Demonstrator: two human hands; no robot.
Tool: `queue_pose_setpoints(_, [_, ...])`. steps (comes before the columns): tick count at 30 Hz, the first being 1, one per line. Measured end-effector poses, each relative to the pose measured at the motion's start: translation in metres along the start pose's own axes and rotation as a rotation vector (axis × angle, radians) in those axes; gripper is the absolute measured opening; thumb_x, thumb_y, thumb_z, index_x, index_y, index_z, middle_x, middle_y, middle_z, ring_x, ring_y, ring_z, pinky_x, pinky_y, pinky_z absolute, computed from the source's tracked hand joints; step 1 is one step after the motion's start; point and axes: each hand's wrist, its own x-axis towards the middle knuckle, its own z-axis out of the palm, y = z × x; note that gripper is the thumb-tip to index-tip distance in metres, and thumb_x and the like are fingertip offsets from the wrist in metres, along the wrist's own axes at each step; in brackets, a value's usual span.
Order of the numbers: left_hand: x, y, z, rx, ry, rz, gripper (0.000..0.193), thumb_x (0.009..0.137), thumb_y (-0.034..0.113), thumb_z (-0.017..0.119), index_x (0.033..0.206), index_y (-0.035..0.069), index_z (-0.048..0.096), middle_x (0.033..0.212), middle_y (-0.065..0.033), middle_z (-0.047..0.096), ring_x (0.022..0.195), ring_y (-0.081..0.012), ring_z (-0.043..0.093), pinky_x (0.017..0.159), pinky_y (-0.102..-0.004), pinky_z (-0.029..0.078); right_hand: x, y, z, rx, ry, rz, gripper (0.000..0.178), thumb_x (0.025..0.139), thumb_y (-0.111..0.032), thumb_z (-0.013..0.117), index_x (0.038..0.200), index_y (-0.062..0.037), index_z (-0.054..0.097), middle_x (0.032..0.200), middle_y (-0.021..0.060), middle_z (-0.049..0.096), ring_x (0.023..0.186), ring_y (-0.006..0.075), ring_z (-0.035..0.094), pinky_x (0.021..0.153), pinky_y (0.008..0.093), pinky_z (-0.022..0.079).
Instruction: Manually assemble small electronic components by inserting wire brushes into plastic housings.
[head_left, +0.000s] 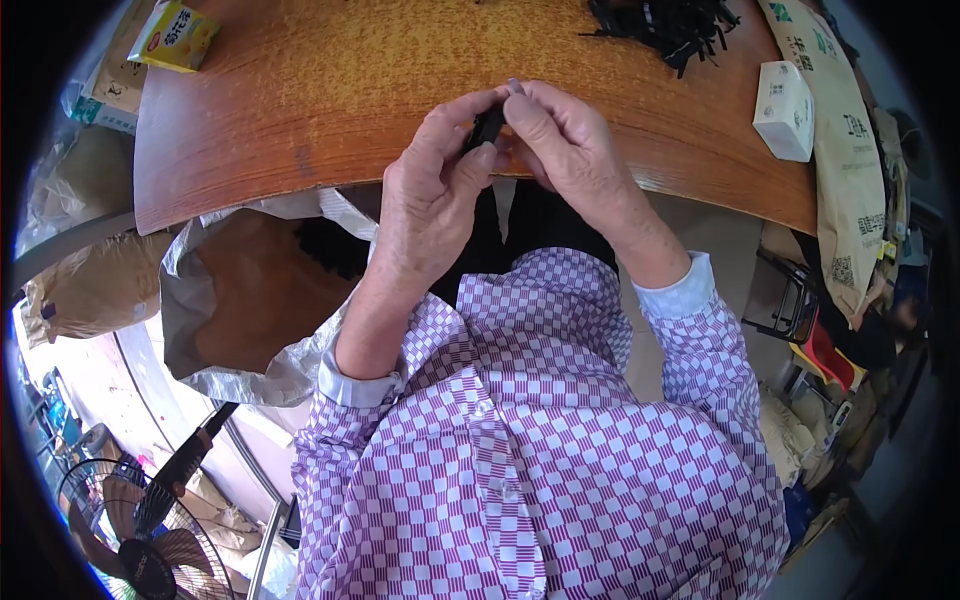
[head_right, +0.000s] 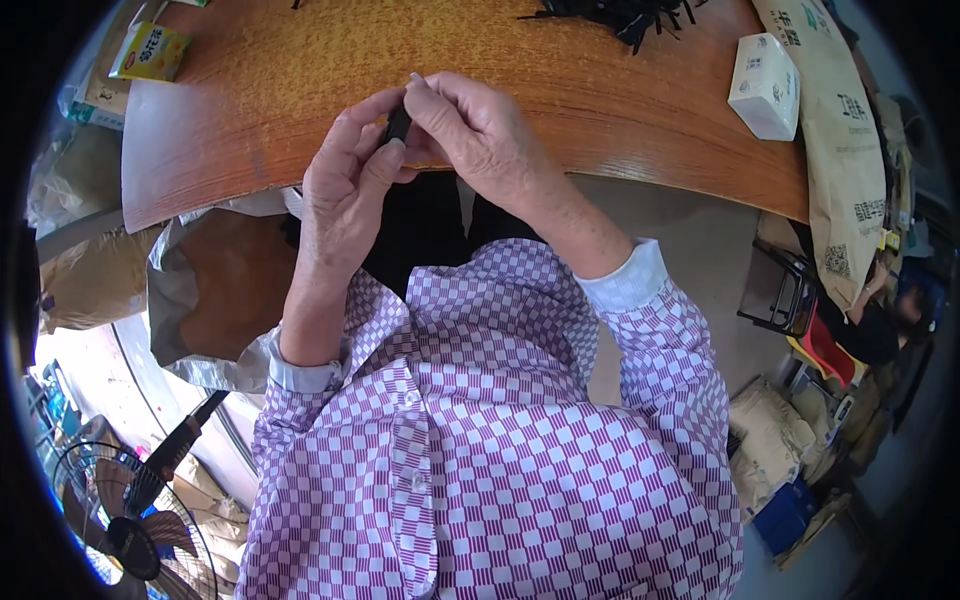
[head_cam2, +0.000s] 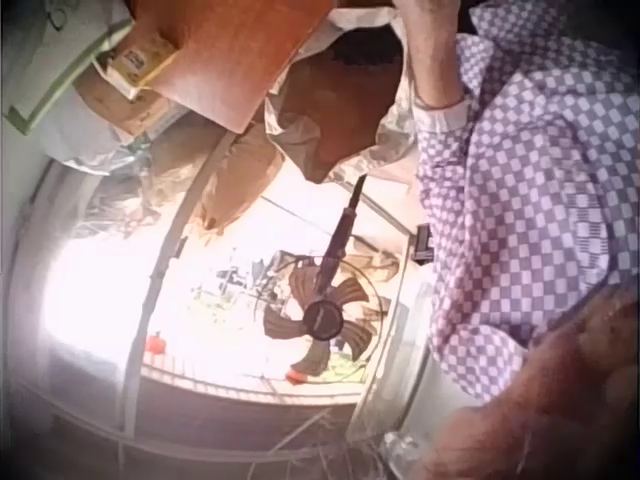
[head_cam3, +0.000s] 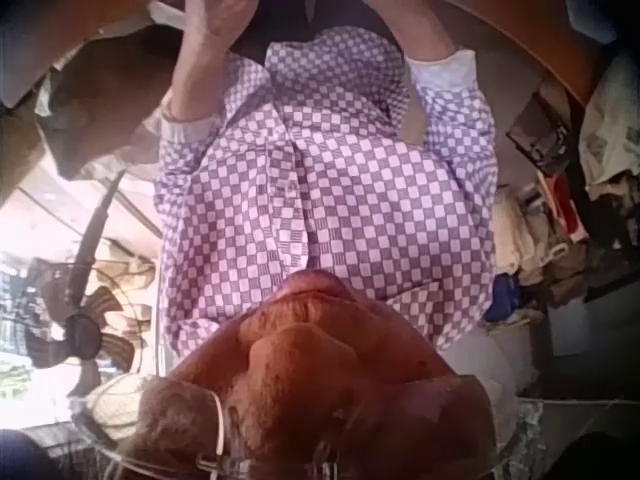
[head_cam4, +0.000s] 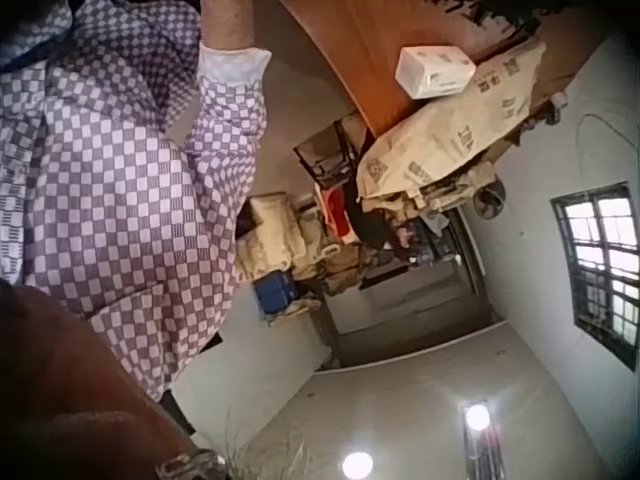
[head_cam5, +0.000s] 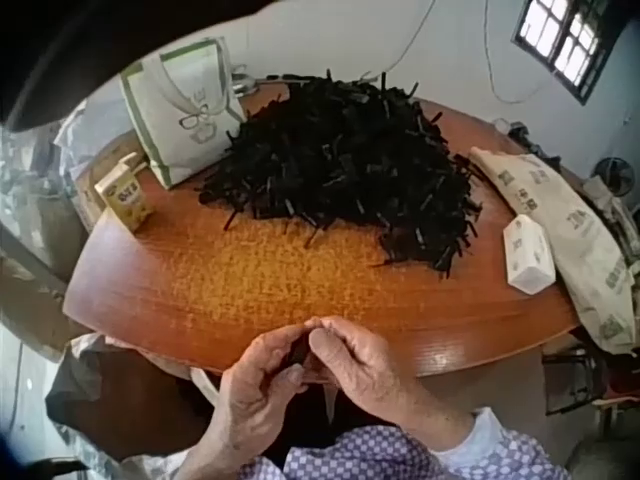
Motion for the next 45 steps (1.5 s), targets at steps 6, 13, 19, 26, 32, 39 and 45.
queue_pose_setpoints(6, [0.007, -0.003, 0.013, -0.149, 0.129, 0.062, 0.032, 0.093, -0.001, 0.047, 0.125, 0.001, 0.048, 0.099, -0.0063, 0.06, 0.088, -0.0094, 0.057, 0.076, -0.0227, 0.051, -0.021, -0.007, 0.005, 0.403, 0.002, 0.25, 0.037, 0.099, -0.034, 0.042, 0.119, -0.0047, 0.05, 0.059, -0.0058, 0.04, 0.045, 0.0017, 0.032, 0.039, 0.0183, 0.022])
queue_pose_setpoints(13, [0.009, -0.007, 0.019, -0.043, 0.13, 0.106, 0.035, 0.094, 0.002, 0.048, 0.129, 0.0, 0.046, 0.105, -0.0039, 0.06, 0.092, -0.0071, 0.056, 0.08, -0.0201, 0.048, -0.023, -0.008, 0.007, 0.454, 0.027, 0.241, 0.03, 0.099, -0.029, 0.042, 0.116, -0.0064, 0.05, 0.059, -0.0059, 0.039, 0.046, 0.0023, 0.032, 0.039, 0.0193, 0.023])
queue_pose_setpoints(19, [0.01, -0.003, 0.027, -0.035, 0.2, 0.105, 0.032, 0.091, -0.003, 0.049, 0.123, 0.001, 0.053, 0.103, -0.0038, 0.06, 0.094, -0.0086, 0.055, 0.082, -0.0217, 0.045, -0.023, -0.008, 0.009, 0.557, 0.068, 0.273, 0.027, 0.099, -0.027, 0.041, 0.116, -0.0074, 0.051, 0.057, -0.0064, 0.038, 0.044, 0.0025, 0.031, 0.038, 0.019, 0.022])
queue_pose_setpoints(26, [0.005, -0.001, 0.021, 0.11, 0.334, 0.158, 0.033, 0.087, -0.008, 0.05, 0.118, -0.001, 0.057, 0.1, -0.0047, 0.063, 0.086, -0.0083, 0.058, 0.074, -0.0216, 0.049, -0.009, -0.002, 0.008, 0.456, -0.075, 0.221, 0.026, 0.099, -0.022, 0.043, 0.119, -0.0071, 0.052, 0.061, -0.0049, 0.046, 0.044, 0.0015, 0.038, 0.037, 0.0194, 0.029])
queue_pose_setpoints(32, [-0.046, 0.01, -0.022, 0.336, 0.381, 0.04, 0.03, 0.087, -0.008, 0.05, 0.115, -0.003, 0.058, 0.1, -0.0073, 0.063, 0.087, -0.0111, 0.06, 0.074, -0.0235, 0.051, 0.003, -0.001, -0.022, -0.292, -0.13, -0.201, 0.026, 0.095, -0.026, 0.05, 0.111, -0.0066, 0.056, 0.058, -0.0018, 0.052, 0.042, 0.0062, 0.043, 0.039, 0.022, 0.033])
queue_pose_setpoints(39, [-0.122, 0.005, -0.114, 1.062, 0.421, -0.212, 0.029, 0.09, 0.003, 0.05, 0.118, 0.007, 0.057, 0.102, -0.0108, 0.066, 0.089, -0.0224, 0.065, 0.075, -0.03, 0.051, 0.034, 0.018, -0.12, -1.399, 0.329, -0.33, 0.017, 0.088, -0.021, 0.059, 0.103, -0.0121, 0.058, 0.057, 0.0023, 0.055, 0.05, 0.0173, 0.058, 0.044, 0.0281, 0.045])
queue_pose_setpoints(45, [-0.116, -0.007, -0.113, 1.174, 0.483, -0.105, 0.027, 0.087, 0.006, 0.055, 0.114, 0.008, 0.058, 0.107, -0.0128, 0.062, 0.089, -0.0285, 0.063, 0.075, -0.0338, 0.051, 0.046, 0.026, -0.129, -1.55, 0.249, -0.426, 0.013, 0.086, -0.016, 0.059, 0.098, -0.0119, 0.058, 0.072, 0.0047, 0.062, 0.064, 0.0233, 0.063, 0.051, 0.0324, 0.051])
